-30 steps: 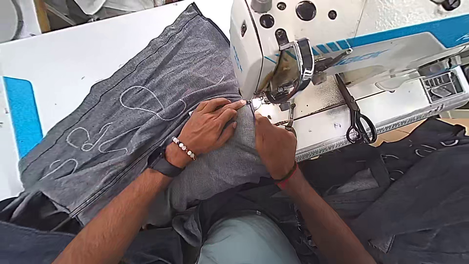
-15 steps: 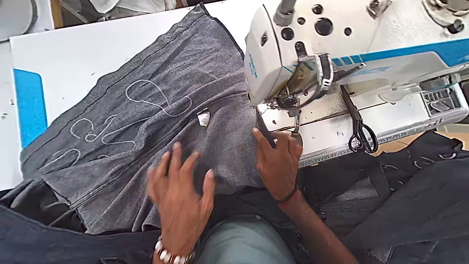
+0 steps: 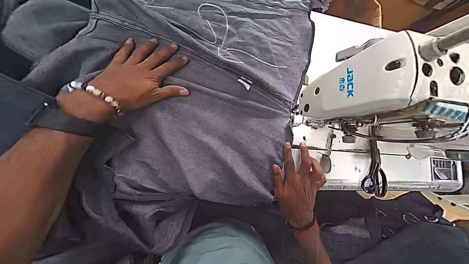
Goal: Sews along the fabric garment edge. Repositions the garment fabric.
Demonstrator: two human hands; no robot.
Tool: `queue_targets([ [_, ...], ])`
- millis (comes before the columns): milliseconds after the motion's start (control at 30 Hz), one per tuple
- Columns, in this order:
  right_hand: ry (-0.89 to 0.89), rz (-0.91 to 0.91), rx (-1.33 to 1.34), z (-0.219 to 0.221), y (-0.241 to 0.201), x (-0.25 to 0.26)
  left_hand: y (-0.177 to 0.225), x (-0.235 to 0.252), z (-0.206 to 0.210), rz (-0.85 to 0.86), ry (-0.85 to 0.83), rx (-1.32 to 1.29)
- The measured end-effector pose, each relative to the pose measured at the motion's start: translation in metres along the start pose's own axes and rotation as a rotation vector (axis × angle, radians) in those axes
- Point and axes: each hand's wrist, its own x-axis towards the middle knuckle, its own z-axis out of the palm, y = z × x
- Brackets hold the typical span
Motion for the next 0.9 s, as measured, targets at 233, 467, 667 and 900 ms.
queue_targets([
  [233, 0.07, -0.008, 0.326, -0.014, 0.018, 0.008, 0.178, 0.017, -0.035, 0.279, 0.245, -0.456],
  [467, 0.128, 0.186, 0.34, -0.033, 0.09, 0.049, 0.241, 0.048, 0.048, 0.526, 0.41, -0.323],
  [667, 0.102, 0.066, 0.4, -0.014, 0.079, 0.067, 0.23, 0.049, 0.046, 0.565, 0.346, -0.285],
  [900, 0.28, -0.061, 0.372, 0.005, 0.023, 0.062, 0.218, 0.06, 0.04, 0.647, 0.298, -0.256],
])
